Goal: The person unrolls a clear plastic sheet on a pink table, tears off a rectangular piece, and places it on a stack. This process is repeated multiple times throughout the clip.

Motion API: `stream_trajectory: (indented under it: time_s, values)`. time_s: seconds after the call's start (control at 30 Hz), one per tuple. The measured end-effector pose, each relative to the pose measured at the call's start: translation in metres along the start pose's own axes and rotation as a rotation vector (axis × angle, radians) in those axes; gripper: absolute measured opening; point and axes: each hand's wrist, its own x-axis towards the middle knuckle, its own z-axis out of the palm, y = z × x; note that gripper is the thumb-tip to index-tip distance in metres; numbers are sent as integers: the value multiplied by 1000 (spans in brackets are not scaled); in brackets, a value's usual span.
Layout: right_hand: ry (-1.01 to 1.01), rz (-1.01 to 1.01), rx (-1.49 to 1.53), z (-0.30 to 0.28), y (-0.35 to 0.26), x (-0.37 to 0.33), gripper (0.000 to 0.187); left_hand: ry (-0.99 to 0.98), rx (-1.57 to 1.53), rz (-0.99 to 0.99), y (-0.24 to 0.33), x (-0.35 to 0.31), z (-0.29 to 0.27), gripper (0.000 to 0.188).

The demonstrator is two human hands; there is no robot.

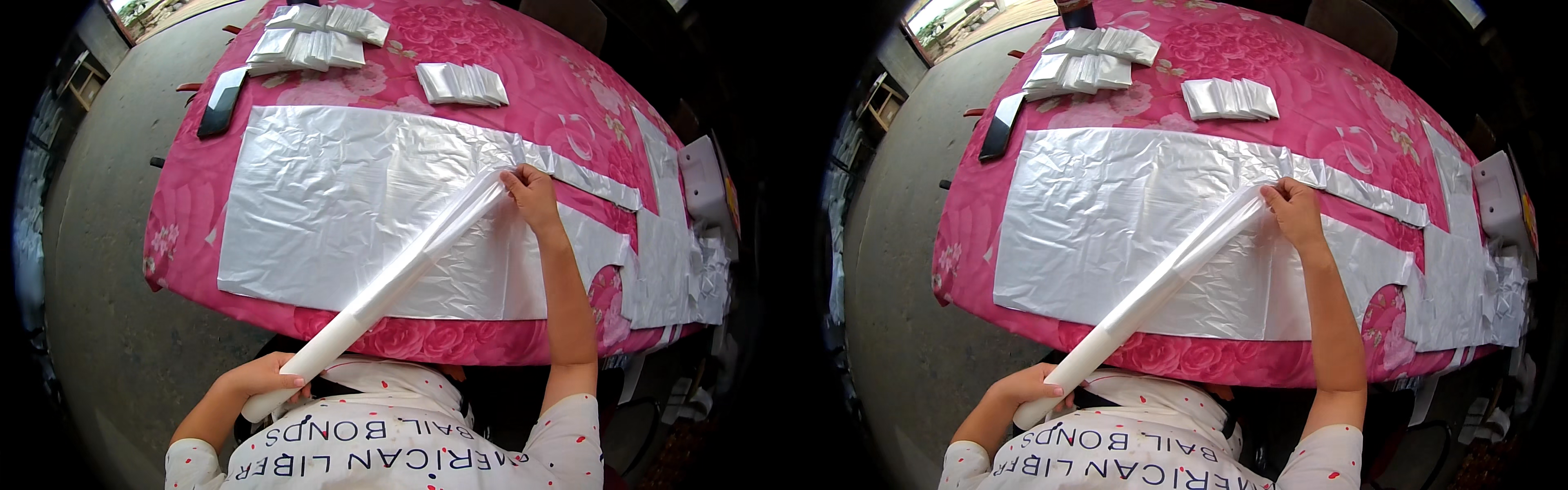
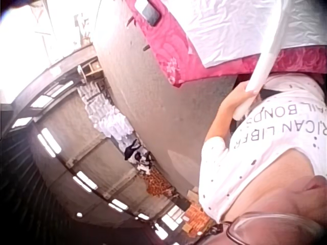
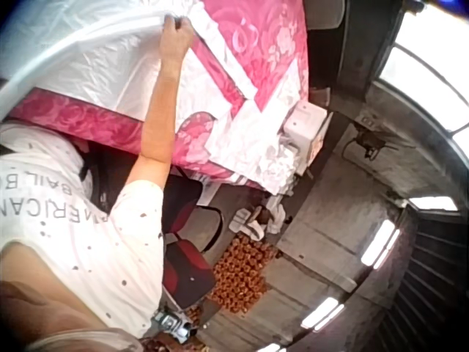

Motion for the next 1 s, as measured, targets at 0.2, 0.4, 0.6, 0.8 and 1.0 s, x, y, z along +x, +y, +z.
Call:
stream_trajectory:
  time_s: [0.2, 0.4, 0.6, 0.8, 1.0]
  values:
    - [276, -106, -186, -92, 62, 32, 22, -109, 418, -66, 8, -20, -29, 50]
    - [91, -111, 10, -31, 16, 26, 21, -52, 1223, 130, 114, 0, 2, 50]
    - [-124, -124, 53, 24, -13, 27, 20, 390, 1696, 683, 178, 61, 60, 44]
    - [-220, -119, -56, 38, -21, 41, 20, 79, 1801, 1288, 142, 102, 47, 58]
    - [-83, 54, 101, 34, -26, 44, 32, 53, 1864, 1014, 111, 104, 53, 78]
